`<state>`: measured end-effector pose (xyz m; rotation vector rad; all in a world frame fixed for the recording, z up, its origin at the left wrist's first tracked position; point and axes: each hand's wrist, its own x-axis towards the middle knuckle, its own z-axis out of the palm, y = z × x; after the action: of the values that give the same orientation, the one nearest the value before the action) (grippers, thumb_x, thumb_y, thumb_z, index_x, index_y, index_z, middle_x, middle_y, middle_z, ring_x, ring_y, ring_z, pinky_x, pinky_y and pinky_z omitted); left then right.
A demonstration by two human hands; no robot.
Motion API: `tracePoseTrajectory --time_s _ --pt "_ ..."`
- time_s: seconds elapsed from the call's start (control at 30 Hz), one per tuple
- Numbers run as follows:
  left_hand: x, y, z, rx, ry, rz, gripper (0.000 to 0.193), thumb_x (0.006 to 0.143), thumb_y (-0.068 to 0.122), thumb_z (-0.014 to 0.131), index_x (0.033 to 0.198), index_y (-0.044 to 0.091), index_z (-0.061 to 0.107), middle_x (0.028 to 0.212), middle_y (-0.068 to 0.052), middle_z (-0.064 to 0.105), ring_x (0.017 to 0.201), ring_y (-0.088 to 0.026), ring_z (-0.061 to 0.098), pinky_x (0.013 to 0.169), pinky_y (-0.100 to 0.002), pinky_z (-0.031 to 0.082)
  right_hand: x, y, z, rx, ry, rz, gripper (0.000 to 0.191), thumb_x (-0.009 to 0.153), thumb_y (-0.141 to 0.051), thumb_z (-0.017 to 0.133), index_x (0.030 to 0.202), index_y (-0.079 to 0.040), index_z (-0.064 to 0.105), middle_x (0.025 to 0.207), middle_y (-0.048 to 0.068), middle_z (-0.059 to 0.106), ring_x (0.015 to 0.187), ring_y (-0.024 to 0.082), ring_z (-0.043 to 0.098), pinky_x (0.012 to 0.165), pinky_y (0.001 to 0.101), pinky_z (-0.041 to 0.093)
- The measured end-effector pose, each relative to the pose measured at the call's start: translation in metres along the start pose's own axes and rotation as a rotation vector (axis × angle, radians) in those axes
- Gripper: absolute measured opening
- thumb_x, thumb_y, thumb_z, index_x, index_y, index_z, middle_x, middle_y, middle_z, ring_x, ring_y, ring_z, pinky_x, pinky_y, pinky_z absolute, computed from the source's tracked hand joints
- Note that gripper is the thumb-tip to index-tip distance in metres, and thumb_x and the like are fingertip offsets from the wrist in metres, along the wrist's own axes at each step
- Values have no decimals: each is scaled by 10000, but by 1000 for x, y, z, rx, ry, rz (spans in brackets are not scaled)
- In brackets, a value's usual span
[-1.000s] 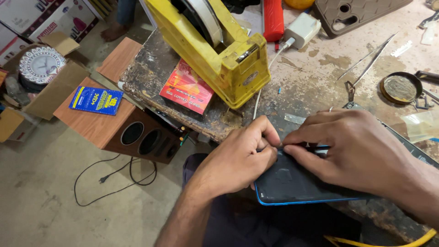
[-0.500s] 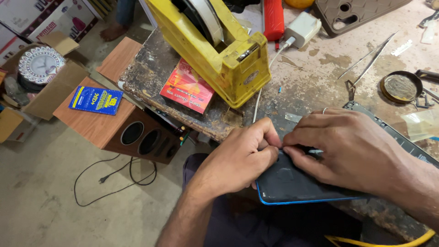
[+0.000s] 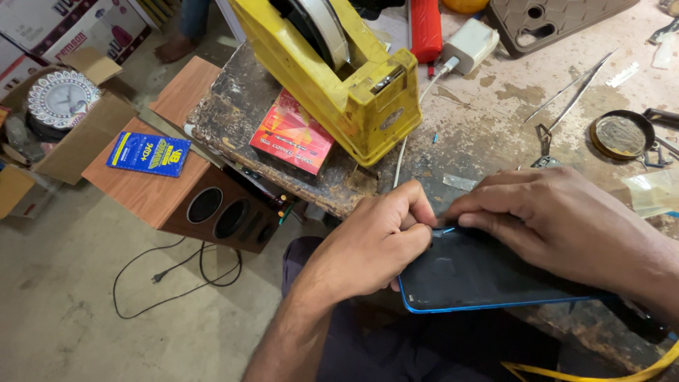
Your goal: The person unscrews the back cover of a smartphone with a screwdriver, removes the battery from the phone body, then peels adhesive backing and presses the back cover onto the phone to reattach it. The person works at a cluttered repair bench with other phones and tools around.
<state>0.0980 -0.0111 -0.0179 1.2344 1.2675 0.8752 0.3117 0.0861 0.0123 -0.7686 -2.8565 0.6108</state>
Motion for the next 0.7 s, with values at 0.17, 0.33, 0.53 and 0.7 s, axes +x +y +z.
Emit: tracePoseTrajectory --time_s 0.17,0.33,0.53,0.7 --pt "0 0 1 31 19 62 149 845 119 553 938 9 589 574 -23 601 454 -105 571 411 -309 471 -3 1 0 0 -12 27 206 838 -299 741 983 -172 815 922 12 800 808 236 759 683 375 576" --pt "1 1 0 40 0 30 149 848 121 552 944 13 586 569 -40 601 445 -116 576 407 -315 490 1 -1 2 -76 39 -103 187 827 -275 753 954 -146 797 918 23 790 780 231 749 710 369 582" --pt "2 1 1 72 5 58 150 854 130 562 949 16 585 590 -33 627 455 -122 611 416 -314 504 1 -8 3 -164 48 -111 192 778 -257 763 907 -117 782 867 43 768 780 280 734 714 410 572" --pt "3 -1 1 65 -2 40 150 857 130 564 952 17 592 587 -51 622 458 -130 598 411 -322 504 3 -11 -1 -114 17 -47 213 784 -268 746 937 -124 780 879 32 767 769 280 730 702 408 566"
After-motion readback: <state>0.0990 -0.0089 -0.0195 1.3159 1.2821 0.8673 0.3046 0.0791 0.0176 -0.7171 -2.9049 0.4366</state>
